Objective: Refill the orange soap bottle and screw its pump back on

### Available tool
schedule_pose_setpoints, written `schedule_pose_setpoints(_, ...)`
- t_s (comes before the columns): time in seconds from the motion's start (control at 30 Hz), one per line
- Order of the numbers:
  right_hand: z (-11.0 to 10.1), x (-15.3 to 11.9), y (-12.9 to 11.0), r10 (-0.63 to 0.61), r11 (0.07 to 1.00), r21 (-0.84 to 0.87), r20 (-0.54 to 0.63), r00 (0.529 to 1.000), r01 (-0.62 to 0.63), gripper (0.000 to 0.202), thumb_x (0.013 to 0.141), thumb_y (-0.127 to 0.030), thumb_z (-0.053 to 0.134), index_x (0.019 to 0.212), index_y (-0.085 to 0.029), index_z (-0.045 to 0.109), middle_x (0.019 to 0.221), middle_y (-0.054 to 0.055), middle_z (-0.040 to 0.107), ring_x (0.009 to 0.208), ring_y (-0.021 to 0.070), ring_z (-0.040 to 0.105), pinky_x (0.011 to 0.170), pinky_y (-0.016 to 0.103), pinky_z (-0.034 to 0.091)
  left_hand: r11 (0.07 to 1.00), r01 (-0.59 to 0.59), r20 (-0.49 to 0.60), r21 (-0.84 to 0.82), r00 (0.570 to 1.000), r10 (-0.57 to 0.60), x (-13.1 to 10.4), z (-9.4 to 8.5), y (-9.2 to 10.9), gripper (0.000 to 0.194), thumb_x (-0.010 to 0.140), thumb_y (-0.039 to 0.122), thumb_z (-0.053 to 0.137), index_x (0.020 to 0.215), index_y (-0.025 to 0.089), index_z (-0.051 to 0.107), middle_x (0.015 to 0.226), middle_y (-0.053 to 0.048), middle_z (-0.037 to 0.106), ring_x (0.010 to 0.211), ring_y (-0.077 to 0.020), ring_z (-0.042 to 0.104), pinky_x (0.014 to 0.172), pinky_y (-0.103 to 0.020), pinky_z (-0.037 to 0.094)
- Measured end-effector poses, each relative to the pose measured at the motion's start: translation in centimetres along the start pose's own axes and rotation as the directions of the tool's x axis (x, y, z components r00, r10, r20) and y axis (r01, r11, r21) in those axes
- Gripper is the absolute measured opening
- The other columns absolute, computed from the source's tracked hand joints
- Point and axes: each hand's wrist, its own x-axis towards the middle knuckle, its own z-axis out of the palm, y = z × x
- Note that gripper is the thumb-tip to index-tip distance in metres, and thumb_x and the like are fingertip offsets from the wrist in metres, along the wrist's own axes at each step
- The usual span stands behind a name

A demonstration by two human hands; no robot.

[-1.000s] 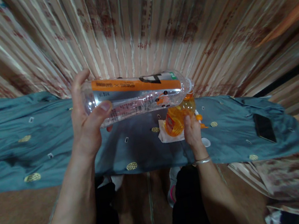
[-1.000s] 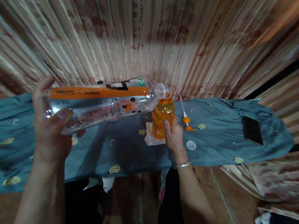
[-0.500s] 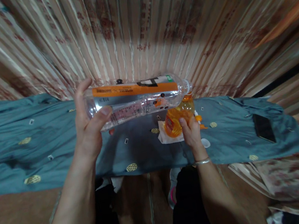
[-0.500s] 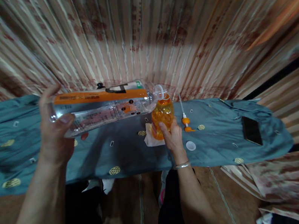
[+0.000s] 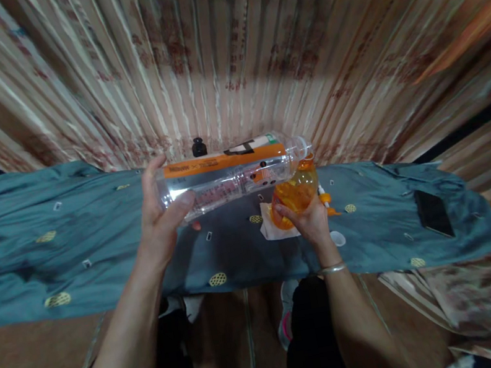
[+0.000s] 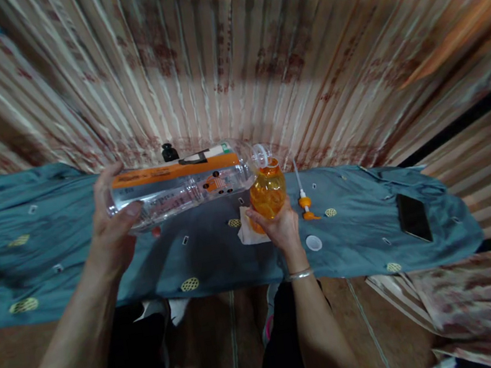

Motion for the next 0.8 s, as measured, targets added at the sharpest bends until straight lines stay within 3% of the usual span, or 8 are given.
schedule_pose_setpoints(0.1, 0.1, 0.1, 0.2, 0.014, 1.0, -0.019, -0.003, 1.0, -0.015, 0.09, 0.065, -0.084, 0.083, 0.122, -0.016, 0.068, 0.113, 0.022, 0.082, 0.112, 0.0416, 0.078, 0.095, 0.052, 0.062, 0.98, 0.176, -0.006, -0.092, 0.984, -0.178, -0.5, 0.7, 0.8, 0.09, 0.068, 0.05, 0.099, 0.146, 0.033, 0.057, 0.124, -0.008, 0.072, 0.082, -0.025, 0.072, 0.044, -0.026, 0.056)
schedule_pose_setpoints(0.3, 0.1, 0.3, 0.0, 0.055, 0.997, -0.045, 0.0, 0.998, -0.055, 0.08, 0.068, -0.072, 0.086, 0.122, -0.016, 0.067, 0.112, 0.022, 0.082, 0.112, 0.0429, 0.078, 0.094, 0.052, 0.062, 0.912, 0.363, 0.02, -0.189, 0.93, -0.366, -1.2, 1.2, 0.6, 0.089, 0.056, 0.034, 0.103, 0.134, 0.028, 0.061, 0.129, -0.009, 0.075, 0.102, -0.0317, 0.076, 0.057, -0.032, 0.068)
schedule_pose_setpoints(0.43, 0.2, 0.4, -0.2, 0.071, 0.996, -0.047, -0.006, 0.997, -0.071, 0.078, 0.067, -0.065, 0.088, 0.123, -0.014, 0.068, 0.112, 0.023, 0.082, 0.112, 0.0427, 0.078, 0.094, 0.051, 0.061, 0.882, 0.425, 0.093, -0.205, 0.905, -0.415, -1.8, 1.1, -0.2, 0.08, 0.058, 0.035, 0.103, 0.127, 0.024, 0.064, 0.13, -0.01, 0.075, 0.104, -0.0324, 0.078, 0.064, -0.036, 0.071)
schedule_pose_setpoints(0.63, 0.4, 0.4, -0.1, 0.072, 0.997, -0.024, -0.038, 0.997, -0.073, 0.073, 0.068, -0.064, 0.086, 0.12, -0.017, 0.069, 0.114, 0.021, 0.082, 0.11, 0.0414, 0.078, 0.094, 0.051, 0.061, 0.85, 0.491, 0.096, -0.191, 0.871, -0.482, -2.6, 0.9, -1.5, 0.08, 0.054, 0.031, 0.106, 0.123, 0.021, 0.067, 0.127, -0.011, 0.08, 0.107, -0.0318, 0.079, 0.075, -0.039, 0.072)
schedule_pose_setpoints(0.8, 0.4, 0.4, -0.1, 0.09, 0.996, -0.012, -0.036, 0.995, -0.09, 0.075, 0.065, -0.065, 0.088, 0.12, -0.017, 0.068, 0.114, 0.021, 0.082, 0.109, 0.042, 0.078, 0.094, 0.053, 0.062, 0.846, 0.506, 0.122, -0.169, 0.862, -0.491, -3.6, 0.9, -3.1, 0.08, 0.047, 0.026, 0.109, 0.118, 0.017, 0.073, 0.125, -0.012, 0.083, 0.122, -0.0354, 0.077, 0.103, -0.048, 0.066)
